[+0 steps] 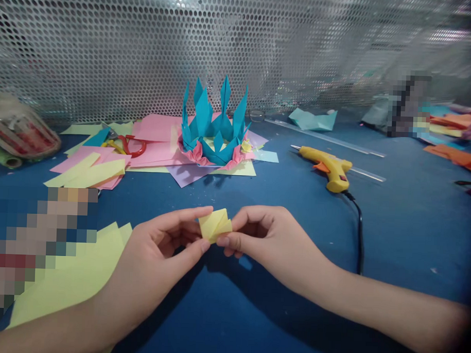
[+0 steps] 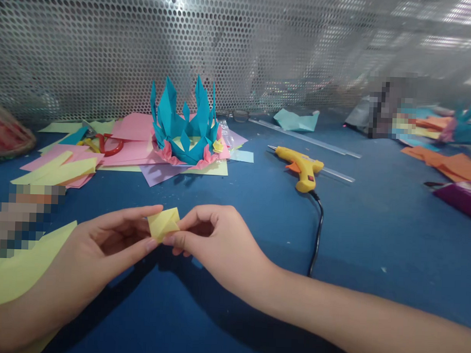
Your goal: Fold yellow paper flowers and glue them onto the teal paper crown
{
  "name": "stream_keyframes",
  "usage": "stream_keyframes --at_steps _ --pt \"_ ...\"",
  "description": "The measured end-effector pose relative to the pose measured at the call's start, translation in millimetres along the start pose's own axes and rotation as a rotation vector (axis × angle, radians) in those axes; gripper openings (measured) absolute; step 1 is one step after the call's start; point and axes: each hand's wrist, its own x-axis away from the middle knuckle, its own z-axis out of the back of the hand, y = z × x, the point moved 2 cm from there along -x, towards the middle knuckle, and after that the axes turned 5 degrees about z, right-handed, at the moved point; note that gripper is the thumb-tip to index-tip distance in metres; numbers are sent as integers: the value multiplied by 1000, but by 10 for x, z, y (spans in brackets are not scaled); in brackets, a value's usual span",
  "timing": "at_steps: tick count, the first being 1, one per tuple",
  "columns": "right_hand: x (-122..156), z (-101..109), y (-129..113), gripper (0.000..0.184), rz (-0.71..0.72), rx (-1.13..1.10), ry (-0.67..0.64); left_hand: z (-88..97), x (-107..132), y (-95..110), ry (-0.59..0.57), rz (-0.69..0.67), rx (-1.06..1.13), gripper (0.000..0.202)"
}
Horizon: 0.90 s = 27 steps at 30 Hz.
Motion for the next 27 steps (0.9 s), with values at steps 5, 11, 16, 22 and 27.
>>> stream_keyframes --at_steps 5,11,16,22,27 --pt "1 19 47 45 36 -84 27 8 0 -6 5 12 -8 28" --pt "-9 27 45 52 16 -120 16 -4 -17 1 -13 10 -16 28" --pt "-15 28 38 52 3 -132 8 -8 -10 16 1 5 7 30" --pt "-8 28 44 51 8 -110 13 3 -2 26 27 7 -12 31" --pt "1 17 35 54 -3 -99 3 -1 13 25 11 4 -13 30"
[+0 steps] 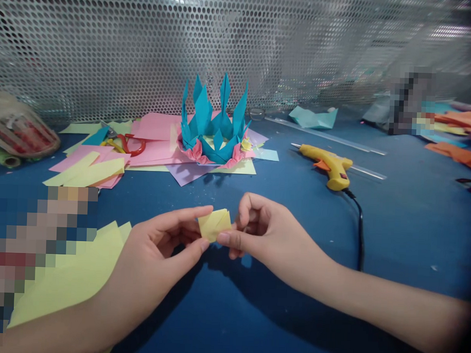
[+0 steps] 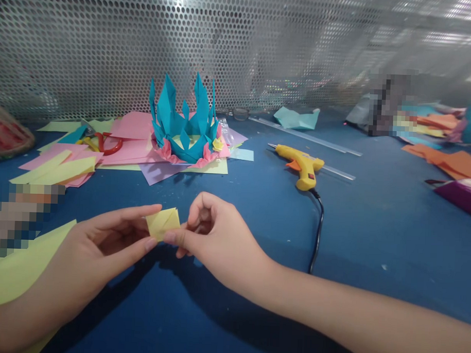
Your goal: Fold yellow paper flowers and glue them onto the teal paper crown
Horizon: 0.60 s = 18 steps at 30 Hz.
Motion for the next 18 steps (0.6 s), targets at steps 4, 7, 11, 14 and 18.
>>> stream_keyframes --at_steps 4,7,11,14,18 --pt "-16 -7 1 59 -15 -32 -26 6 15 -19 -19 -21 -22 30" --pt "-29 -9 -8 59 -14 -23 -34 9 12 -31 -18 -10 -39 30" --pt "-20 -19 -27 58 -3 -31 -51 7 -3 7 -7 6 -28 19" --pt "-14 -30 -27 52 10 -70 -90 5 -13 51 -15 17 -17 13" --pt "-21 -26 -13 43 60 -114 -98 7 -19 57 -41 40 6 15"
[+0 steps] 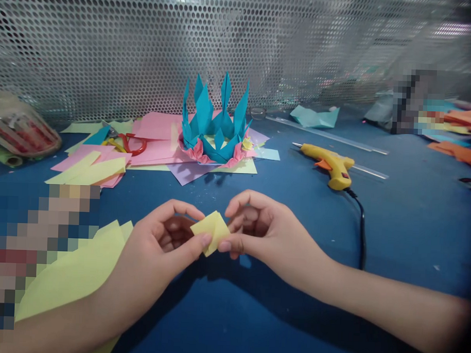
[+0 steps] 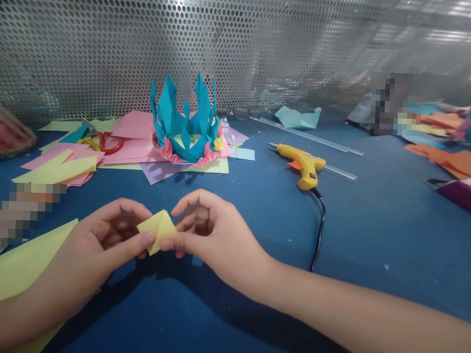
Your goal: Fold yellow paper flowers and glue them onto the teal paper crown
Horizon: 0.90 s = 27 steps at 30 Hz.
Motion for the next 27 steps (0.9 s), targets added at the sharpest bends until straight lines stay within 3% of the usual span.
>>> stream_keyframes --at_steps 7,14,20,23,27 --pt "17 -18 -6 19 99 -23 -27 21 -28 -64 -25 0 69 18" --pt "35 -11 -1 16 186 54 -22 3 6 -73 -83 25 93 33" --pt "70 -6 -34 9 323 233 -107 9 18 -31 -41 13 -24 22" --pt "49 -8 -14 6 223 178 -90 5 23 -14 -14 14 -57 18" --pt "12 -5 31 23 7 13 -59 0 29 -5 6 5 -92 17"
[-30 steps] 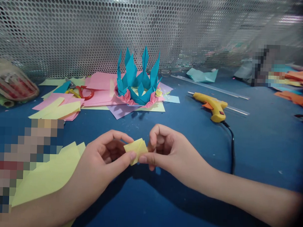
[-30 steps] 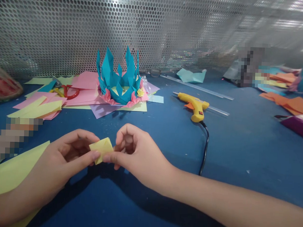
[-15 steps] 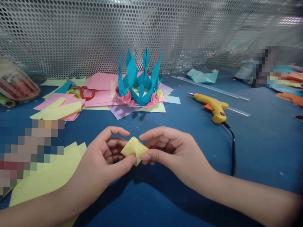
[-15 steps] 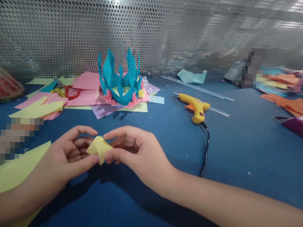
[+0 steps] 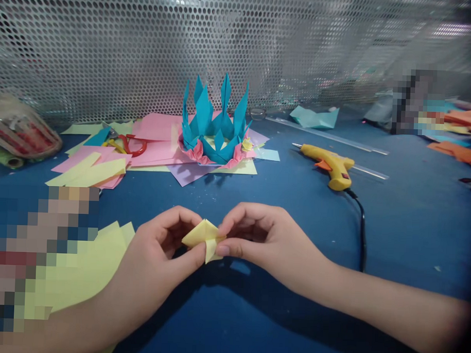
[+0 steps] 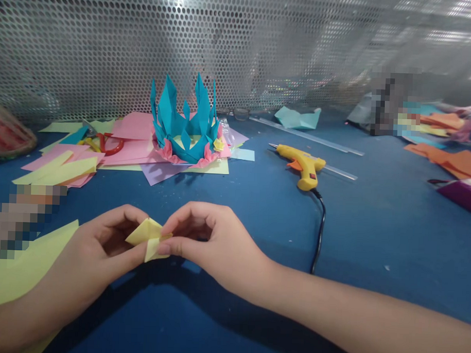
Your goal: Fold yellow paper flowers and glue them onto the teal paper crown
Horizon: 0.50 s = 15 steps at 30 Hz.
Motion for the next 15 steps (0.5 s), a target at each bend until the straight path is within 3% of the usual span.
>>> stream_keyframes --at_steps 4,15 --pt "-12 14 -4 34 -67 -42 -5 1 -6 3 -1 -16 -37 13" --pt "-39 56 -34 31 12 51 88 -5 -34 -19 -51 1 87 15"
